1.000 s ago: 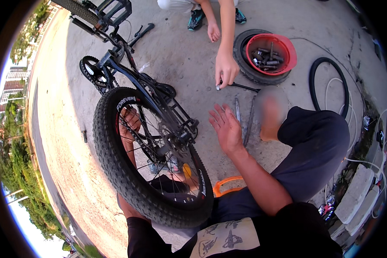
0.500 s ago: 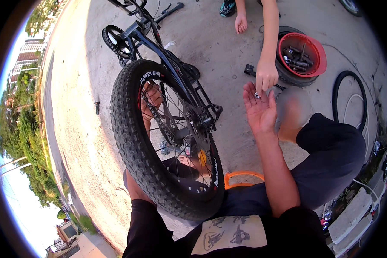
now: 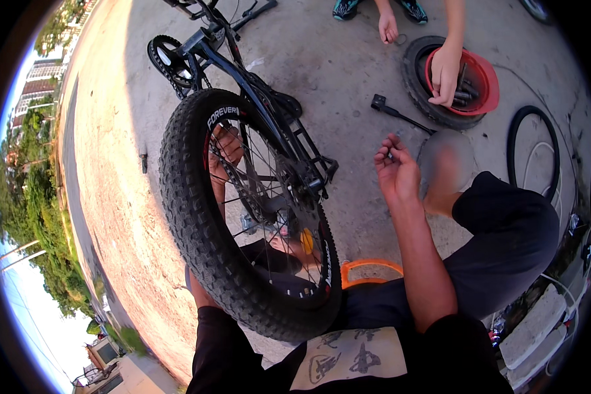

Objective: The person attaches the rear wheel to a bicycle by positioning the wheel, threading the axle through the frame, and using a power tool to tighten the nuts on both sides.

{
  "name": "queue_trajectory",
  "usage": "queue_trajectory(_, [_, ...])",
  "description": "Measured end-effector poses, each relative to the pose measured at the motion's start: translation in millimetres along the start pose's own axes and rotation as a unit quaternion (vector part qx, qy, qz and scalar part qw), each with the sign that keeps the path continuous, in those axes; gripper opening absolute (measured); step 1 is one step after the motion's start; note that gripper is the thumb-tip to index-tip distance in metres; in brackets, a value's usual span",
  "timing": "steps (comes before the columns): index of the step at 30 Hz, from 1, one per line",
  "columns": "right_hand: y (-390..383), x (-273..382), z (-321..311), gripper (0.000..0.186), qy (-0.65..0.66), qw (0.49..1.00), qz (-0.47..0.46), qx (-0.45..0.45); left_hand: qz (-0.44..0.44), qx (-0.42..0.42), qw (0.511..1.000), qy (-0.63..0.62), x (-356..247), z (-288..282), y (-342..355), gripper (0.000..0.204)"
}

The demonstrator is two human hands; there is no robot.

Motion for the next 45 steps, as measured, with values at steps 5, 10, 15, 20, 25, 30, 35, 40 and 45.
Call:
queue_trajectory(5, [30.4, 23.5, -36.2, 0.027, -0.011, 0.996, -0.021, -0.084, -0.047, -0.03, 0.998, -0.027, 22.3, 4.5, 25.6, 0.023])
queue_trajectory(10, [61.6, 19.4, -44.5, 0.023, -0.036, 0.991, 0.023, -0.127, -0.027, -0.118, 0.993, 0.0, 9.8, 9.7, 10.4, 0.025])
queue_trajectory(15, [82.2, 32.3, -40.6, 0.019, -0.247, 0.962, -0.028, -0.113, -0.025, -0.158, 0.987, 0.028, 5.5, 1.4, 4.3, 0.021])
queue_trajectory(20, [138.8, 52.2, -76.1, 0.032, -0.496, 0.85, -0.104, -0.141, -0.017, -0.181, 0.982, 0.043, 8.7, 3.9, 9.5, 0.026])
queue_trajectory(25, [162.2, 86.5, -64.4, 0.058, -0.802, 0.547, -0.193, -0.142, -0.01, -0.182, 0.982, 0.051, 8.2, 6.2, 10.5, 0.028])
queue_trajectory(30, [180.9, 76.0, -74.0, 0.05, -0.926, 0.367, -0.055, -0.065, -0.011, -0.182, 0.98, 0.077, 5.5, 5.2, 7.2, 0.03])
queue_trajectory(35, [199.4, 68.6, -77.7, 0.024, -0.95, 0.272, -0.154, 0.014, 0.011, -0.198, 0.977, 0.073, 6.9, 5.0, 9.0, 0.029])
queue_trajectory(40, [185.5, 45.8, -71.7, 0.021, -0.952, 0.253, -0.135, 0.105, 0.042, -0.227, 0.969, 0.089, 4.8, 0.8, 2.3, 0.027])
queue_trajectory(45, [114.0, 30.6, -24.5, 0.033, -0.885, 0.438, -0.124, 0.101, 0.046, -0.205, 0.971, 0.117, -0.3, -9.5, 1.5, 0.023])
Point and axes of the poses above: each hand's wrist, its own y-axis towards the middle knuckle, its own z-axis out of the palm, x = y × z, the point moved 9 cm from there along y, towards the middle knuckle, and after that the axes turned 3 degrees about -y, right-handed, at the moved point
